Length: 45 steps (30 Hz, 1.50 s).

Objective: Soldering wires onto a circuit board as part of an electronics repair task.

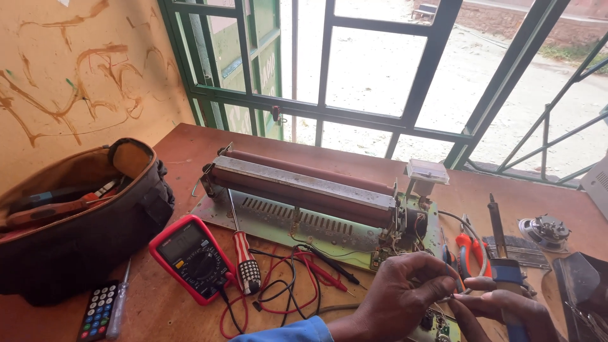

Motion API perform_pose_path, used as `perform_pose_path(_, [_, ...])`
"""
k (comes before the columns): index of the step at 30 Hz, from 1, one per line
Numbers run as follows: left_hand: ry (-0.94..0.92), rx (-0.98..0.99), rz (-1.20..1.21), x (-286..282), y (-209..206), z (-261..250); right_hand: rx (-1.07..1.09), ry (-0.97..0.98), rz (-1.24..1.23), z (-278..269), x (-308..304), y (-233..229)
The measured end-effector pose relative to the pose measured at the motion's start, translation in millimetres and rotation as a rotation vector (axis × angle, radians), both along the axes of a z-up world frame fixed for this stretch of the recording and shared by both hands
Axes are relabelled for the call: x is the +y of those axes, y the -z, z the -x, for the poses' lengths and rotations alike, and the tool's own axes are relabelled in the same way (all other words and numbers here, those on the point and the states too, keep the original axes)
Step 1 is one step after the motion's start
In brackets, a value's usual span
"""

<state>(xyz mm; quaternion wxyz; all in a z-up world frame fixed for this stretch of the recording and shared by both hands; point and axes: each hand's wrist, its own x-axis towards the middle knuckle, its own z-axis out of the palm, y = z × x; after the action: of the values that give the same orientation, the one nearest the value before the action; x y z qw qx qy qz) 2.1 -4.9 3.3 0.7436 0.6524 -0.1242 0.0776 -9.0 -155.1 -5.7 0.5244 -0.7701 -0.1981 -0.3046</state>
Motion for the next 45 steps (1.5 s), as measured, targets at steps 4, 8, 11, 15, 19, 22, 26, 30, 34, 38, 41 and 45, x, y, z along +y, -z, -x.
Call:
perform_pose_path(4, [-0.059, 0.017, -0.056, 2.8, -4.6, 0.5, 0.062, 0.072, 0.006, -0.5, 5.6, -2.6])
perform_pose_path(8, [-0.167, -0.082, -0.200, 8.3, -12.0, -1.5, -0.078, 0.066, 0.096, 0.9, 5.4, -13.4])
perform_pose_path(11, [-0.126, -0.129, -0.294, 11.7, -12.2, -5.5, -0.198, 0.071, 0.206, -9.8, -8.1, -15.0])
perform_pose_path(15, [-0.150, -0.229, -0.466, 11.5, -19.9, -5.0, -0.227, -0.069, 0.151, -16.0, -17.8, -16.9])
perform_pose_path(19, [-0.136, -0.284, -0.676, 11.9, -25.3, -1.0, -0.209, 0.020, 0.198, -13.0, -18.8, -22.4])
perform_pose_path(22, [-0.077, -0.371, -0.799, 14.2, -26.7, 0.5, -0.180, 0.011, 0.188, -14.2, -20.3, -21.3])
perform_pose_path(26, [-0.027, -0.450, -0.996, 9.2, -15.9, 1.6, -0.139, -0.107, 0.099, -12.8, -22.3, -18.6])
perform_pose_path(30, [-0.026, -0.470, -1.020, 11.8, -12.5, -0.8, -0.133, -0.120, 0.083, -11.1, -20.2, -17.1])
perform_pose_path(34, [0.003, -0.475, -0.976, 15.5, -22.4, -0.7, -0.083, -0.158, 0.050, -12.3, -20.2, -15.2])
perform_pose_path(38, [-0.169, -0.512, -0.807, 20.1, -34.6, 2.1, -0.074, -0.109, 0.048, -12.8, -17.9, -18.9])
perform_pose_path(41, [-0.326, -0.480, -0.763, 26.5, -39.3, 0.9, -0.034, -0.088, -0.002, -15.1, -20.4, -18.9])
perform_pose_path(45, [-0.176, -0.313, -0.934, 36.6, -31.7, -7.4, 0.005, -0.017, -0.009, -19.7, -23.9, -24.9])
